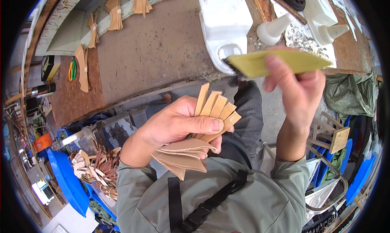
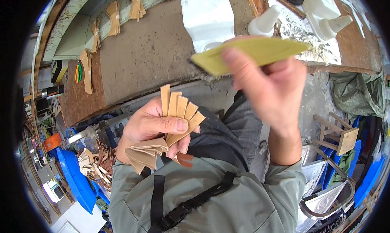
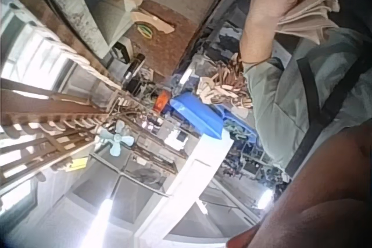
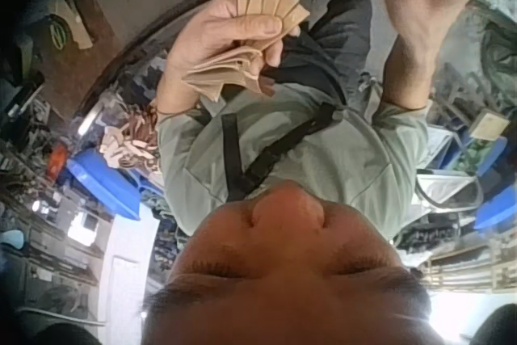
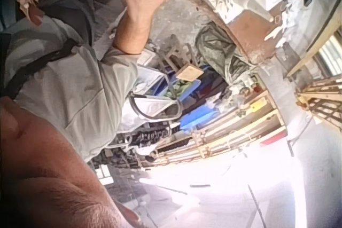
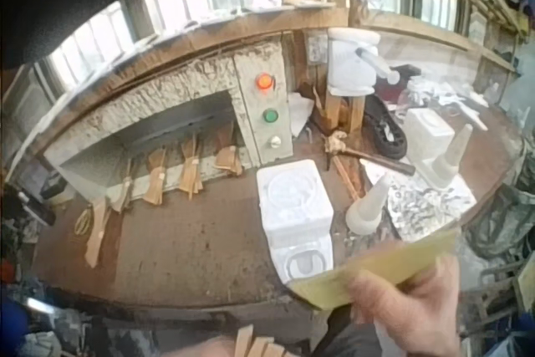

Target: The recorder is applying adhesive to small leather shoe components and stacking them.

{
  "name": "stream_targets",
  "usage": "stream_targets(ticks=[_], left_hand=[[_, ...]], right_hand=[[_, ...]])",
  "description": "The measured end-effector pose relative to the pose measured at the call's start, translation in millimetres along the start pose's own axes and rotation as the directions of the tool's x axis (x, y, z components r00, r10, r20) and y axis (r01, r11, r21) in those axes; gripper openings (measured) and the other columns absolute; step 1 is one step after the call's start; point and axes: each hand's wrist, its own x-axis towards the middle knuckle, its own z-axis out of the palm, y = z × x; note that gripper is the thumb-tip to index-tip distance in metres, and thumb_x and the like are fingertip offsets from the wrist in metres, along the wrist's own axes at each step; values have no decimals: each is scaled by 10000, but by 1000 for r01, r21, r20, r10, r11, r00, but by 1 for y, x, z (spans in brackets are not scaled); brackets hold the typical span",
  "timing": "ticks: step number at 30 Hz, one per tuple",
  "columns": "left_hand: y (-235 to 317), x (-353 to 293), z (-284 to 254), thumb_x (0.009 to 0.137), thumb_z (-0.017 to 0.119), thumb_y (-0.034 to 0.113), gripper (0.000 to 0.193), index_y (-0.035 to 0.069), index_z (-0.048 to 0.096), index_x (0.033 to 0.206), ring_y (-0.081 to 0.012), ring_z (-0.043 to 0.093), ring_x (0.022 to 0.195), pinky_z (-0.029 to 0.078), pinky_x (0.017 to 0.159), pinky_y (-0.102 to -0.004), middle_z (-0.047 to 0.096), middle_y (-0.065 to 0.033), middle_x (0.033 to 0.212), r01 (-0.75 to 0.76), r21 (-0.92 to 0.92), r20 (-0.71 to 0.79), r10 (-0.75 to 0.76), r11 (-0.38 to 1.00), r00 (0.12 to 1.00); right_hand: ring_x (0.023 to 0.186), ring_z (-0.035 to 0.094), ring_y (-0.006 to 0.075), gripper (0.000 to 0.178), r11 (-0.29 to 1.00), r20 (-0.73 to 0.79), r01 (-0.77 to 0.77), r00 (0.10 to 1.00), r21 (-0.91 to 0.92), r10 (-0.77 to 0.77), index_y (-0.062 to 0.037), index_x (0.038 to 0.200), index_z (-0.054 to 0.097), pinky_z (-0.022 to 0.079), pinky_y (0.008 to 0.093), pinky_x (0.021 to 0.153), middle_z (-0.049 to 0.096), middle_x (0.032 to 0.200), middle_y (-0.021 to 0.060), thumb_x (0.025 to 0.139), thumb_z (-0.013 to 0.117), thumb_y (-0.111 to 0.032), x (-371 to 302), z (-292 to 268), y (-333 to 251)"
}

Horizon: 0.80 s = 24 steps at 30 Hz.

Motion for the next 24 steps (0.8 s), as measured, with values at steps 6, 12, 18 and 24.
stream_targets(ticks=[6, 12, 18, 24], left_hand=[[37, 44, -50, 842, 565, 142, 253, -92, 564, 938, -163, 572, 407, 451, 364, -235, 607, -166, 639, -83, 81, 108, 74, 993, 991], [68, 90, -84, 851, 581, 168, 283, -89, 569, 967, -141, 588, 440, 473, 398, -214, 614, -143, 665, 3, 71, 284, -23, 997, 958], [73, 111, -101, 839, 603, 184, 298, -86, 575, 962, -142, 596, 464, 483, 412, -217, 614, -143, 667, 74, 15, 280, -75, 997, 957], [80, 116, -102, 840, 598, 178, 296, -90, 573, 963, -146, 602, 490, 497, 431, -226, 611, -145, 668, 100, 40, 295, -107, 994, 949]], right_hand=[[491, 491, 68, 159, 979, -27, 104, 995, 174, -101, 41, 927, 634, 364, 183, 444, 613, 680, 51, 836, 630, -90, 36, -11, 9], [547, 505, 46, 146, 998, 14, 18, 1000, 62, -19, 28, 898, 647, 381, 178, 484, 621, 700, 34, 815, 665, -91, 69, 2, 19], [630, 581, 109, 75, 957, 221, 250, 951, -147, -214, 13, 820, 652, 437, 234, 550, 646, 773, 69, 784, 658, -52, 92, 22, 38], [578, 592, 140, 80, 939, 92, 244, 969, -242, -228, -6, 815, 671, 445, 238, 504, 656, 764, 76, 763, 669, -66, 103, 25, 42]])
